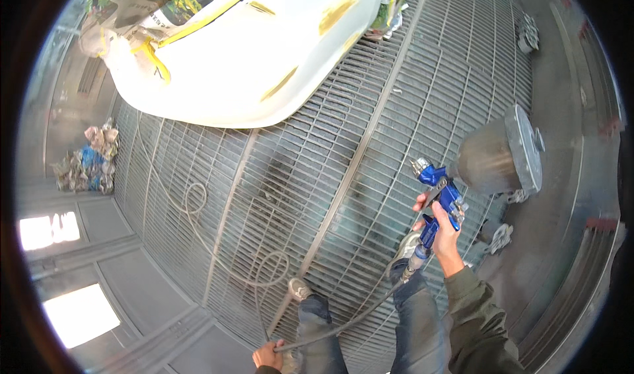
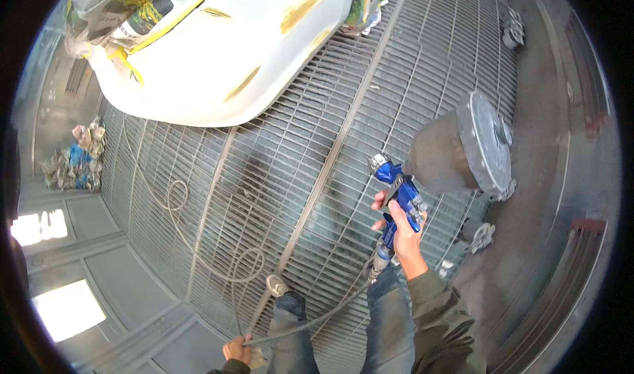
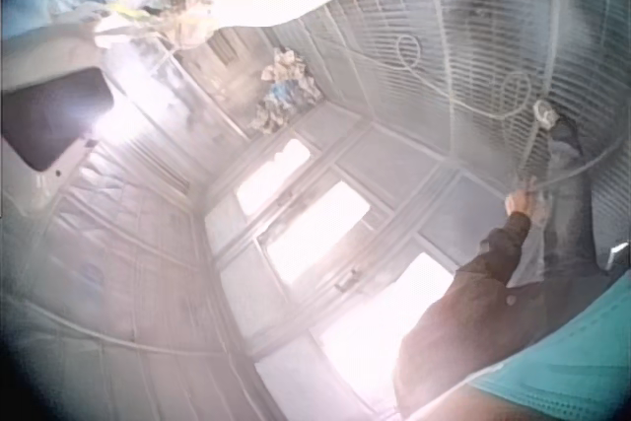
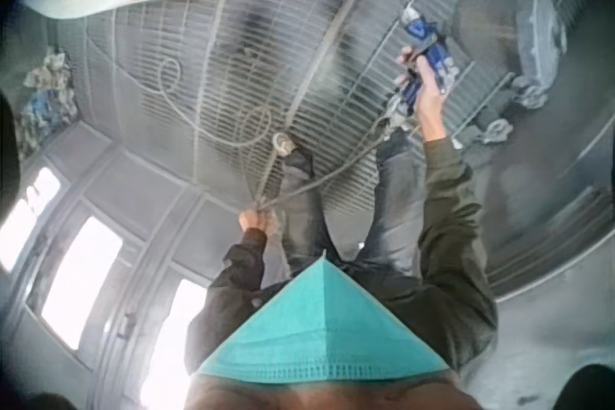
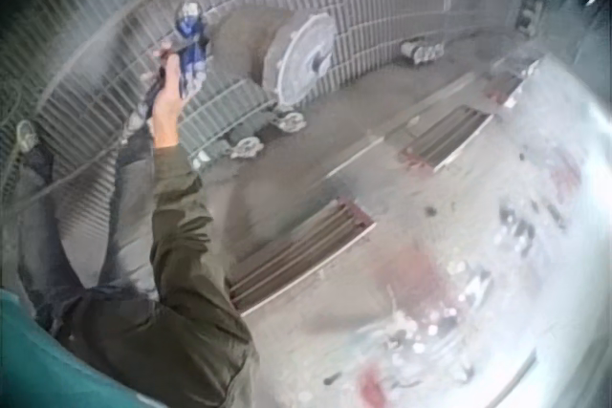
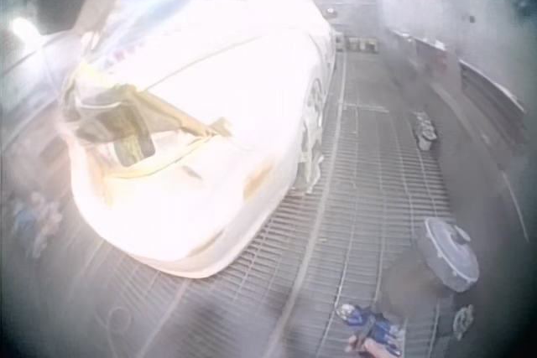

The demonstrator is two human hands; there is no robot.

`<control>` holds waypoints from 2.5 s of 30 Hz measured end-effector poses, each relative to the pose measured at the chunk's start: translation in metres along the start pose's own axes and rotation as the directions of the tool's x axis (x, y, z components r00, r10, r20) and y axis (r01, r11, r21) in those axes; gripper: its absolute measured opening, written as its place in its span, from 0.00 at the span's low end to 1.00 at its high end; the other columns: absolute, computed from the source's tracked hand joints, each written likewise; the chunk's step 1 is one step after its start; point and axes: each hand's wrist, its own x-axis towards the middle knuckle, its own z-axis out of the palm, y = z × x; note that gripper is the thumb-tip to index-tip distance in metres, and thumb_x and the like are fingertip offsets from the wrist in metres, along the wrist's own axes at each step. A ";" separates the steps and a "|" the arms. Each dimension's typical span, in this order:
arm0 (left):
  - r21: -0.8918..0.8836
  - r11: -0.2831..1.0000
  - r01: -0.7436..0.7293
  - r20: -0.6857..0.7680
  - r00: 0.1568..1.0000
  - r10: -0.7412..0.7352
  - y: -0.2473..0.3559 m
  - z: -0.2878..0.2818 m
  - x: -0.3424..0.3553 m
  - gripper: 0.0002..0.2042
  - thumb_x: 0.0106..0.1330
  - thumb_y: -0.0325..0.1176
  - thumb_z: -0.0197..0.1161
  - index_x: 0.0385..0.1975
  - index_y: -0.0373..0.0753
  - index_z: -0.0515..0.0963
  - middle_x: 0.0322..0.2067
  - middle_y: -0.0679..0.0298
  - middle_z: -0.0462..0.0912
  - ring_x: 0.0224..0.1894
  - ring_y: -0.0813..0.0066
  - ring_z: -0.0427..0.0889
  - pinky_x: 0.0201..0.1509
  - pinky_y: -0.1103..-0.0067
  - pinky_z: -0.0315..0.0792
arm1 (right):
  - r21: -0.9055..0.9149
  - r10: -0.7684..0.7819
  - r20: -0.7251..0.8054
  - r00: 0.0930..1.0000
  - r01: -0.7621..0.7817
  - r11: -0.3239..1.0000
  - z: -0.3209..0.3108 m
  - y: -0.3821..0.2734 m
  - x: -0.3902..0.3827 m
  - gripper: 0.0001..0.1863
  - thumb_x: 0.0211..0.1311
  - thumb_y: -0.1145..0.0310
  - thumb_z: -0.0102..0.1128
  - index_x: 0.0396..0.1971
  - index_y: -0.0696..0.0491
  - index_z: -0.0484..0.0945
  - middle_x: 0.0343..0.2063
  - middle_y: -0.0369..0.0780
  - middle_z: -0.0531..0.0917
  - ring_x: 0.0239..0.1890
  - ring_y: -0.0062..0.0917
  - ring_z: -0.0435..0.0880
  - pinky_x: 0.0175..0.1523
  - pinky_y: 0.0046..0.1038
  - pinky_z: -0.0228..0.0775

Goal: The person enters a paint booth, connects a spray gun to an air hose, and wipes the hood of a white car with a cloth. They then spray paint the hood and front bumper area while moving around the vehicle.

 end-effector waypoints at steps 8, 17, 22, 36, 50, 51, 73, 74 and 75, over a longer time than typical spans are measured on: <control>-0.347 0.935 -0.070 -0.419 0.904 -0.088 0.119 0.049 0.108 0.15 0.49 0.32 0.79 0.18 0.33 0.77 0.12 0.54 0.70 0.15 0.62 0.67 0.22 0.71 0.64 | -0.081 -0.084 0.187 0.979 0.101 0.992 -0.013 0.073 0.092 0.17 0.67 0.66 0.59 0.51 0.58 0.75 0.42 0.43 0.83 0.39 0.27 0.83 0.28 0.27 0.80; -0.580 0.804 -0.132 -0.672 0.636 -0.380 0.114 0.175 0.229 0.15 0.41 0.25 0.80 0.17 0.36 0.75 0.15 0.61 0.75 0.17 0.74 0.73 0.24 0.78 0.66 | -0.009 -0.307 0.208 0.929 0.316 0.949 0.032 0.249 0.176 0.07 0.66 0.68 0.62 0.36 0.56 0.79 0.28 0.34 0.81 0.23 0.15 0.76 0.21 0.18 0.65; -0.516 0.844 -0.144 -0.736 0.578 -0.352 0.093 0.178 0.230 0.16 0.40 0.23 0.80 0.17 0.35 0.74 0.15 0.62 0.75 0.17 0.75 0.71 0.24 0.79 0.66 | 0.054 -0.104 0.543 0.833 0.089 0.995 0.077 0.299 0.159 0.09 0.65 0.69 0.63 0.38 0.58 0.77 0.30 0.37 0.81 0.25 0.16 0.77 0.23 0.18 0.68; -0.507 0.807 -0.304 -0.778 0.564 -0.277 0.084 0.157 0.243 0.17 0.37 0.22 0.81 0.18 0.36 0.74 0.17 0.64 0.75 0.19 0.72 0.71 0.24 0.78 0.64 | 0.016 -0.319 0.166 0.933 0.320 0.947 0.038 0.241 0.197 0.12 0.69 0.66 0.57 0.48 0.56 0.77 0.39 0.39 0.83 0.37 0.23 0.83 0.26 0.27 0.79; -0.496 0.760 -0.420 -0.752 0.646 -0.134 0.200 0.149 0.248 0.12 0.40 0.22 0.76 0.21 0.33 0.77 0.20 0.63 0.78 0.24 0.76 0.77 0.30 0.78 0.69 | 0.044 -0.402 0.264 0.877 0.406 0.913 -0.052 0.106 0.259 0.16 0.73 0.57 0.52 0.49 0.54 0.76 0.40 0.39 0.82 0.41 0.25 0.82 0.28 0.27 0.76; -0.517 0.757 -0.398 -0.744 0.647 -0.168 0.208 0.152 0.251 0.12 0.40 0.22 0.75 0.21 0.33 0.77 0.20 0.63 0.78 0.24 0.76 0.77 0.30 0.79 0.70 | 0.075 -0.382 0.261 0.886 0.376 0.923 -0.059 0.118 0.268 0.16 0.73 0.58 0.52 0.49 0.54 0.76 0.41 0.40 0.83 0.41 0.25 0.83 0.28 0.26 0.77; -0.436 0.840 -0.322 -0.810 0.546 -0.212 0.320 0.136 0.234 0.17 0.33 0.26 0.83 0.18 0.37 0.77 0.18 0.61 0.82 0.19 0.71 0.80 0.25 0.79 0.71 | -0.180 0.053 0.741 0.670 0.121 0.976 -0.005 0.092 0.322 0.10 0.66 0.67 0.60 0.37 0.60 0.78 0.25 0.39 0.79 0.21 0.17 0.74 0.22 0.18 0.65; -0.421 0.850 -0.317 -0.809 0.555 -0.194 0.327 0.132 0.233 0.15 0.34 0.21 0.79 0.18 0.35 0.76 0.19 0.61 0.82 0.21 0.71 0.82 0.26 0.79 0.73 | -0.174 0.038 0.728 0.684 0.130 0.976 -0.011 0.083 0.334 0.10 0.66 0.67 0.59 0.37 0.60 0.78 0.25 0.39 0.79 0.22 0.17 0.74 0.22 0.18 0.65; -0.406 0.859 -0.313 -0.807 0.565 -0.175 0.335 0.126 0.231 0.13 0.35 0.16 0.74 0.19 0.34 0.76 0.20 0.60 0.82 0.22 0.71 0.83 0.27 0.78 0.76 | -0.158 0.011 0.698 0.716 0.140 0.977 -0.016 0.076 0.344 0.10 0.67 0.67 0.59 0.37 0.60 0.77 0.26 0.39 0.79 0.23 0.18 0.75 0.22 0.18 0.65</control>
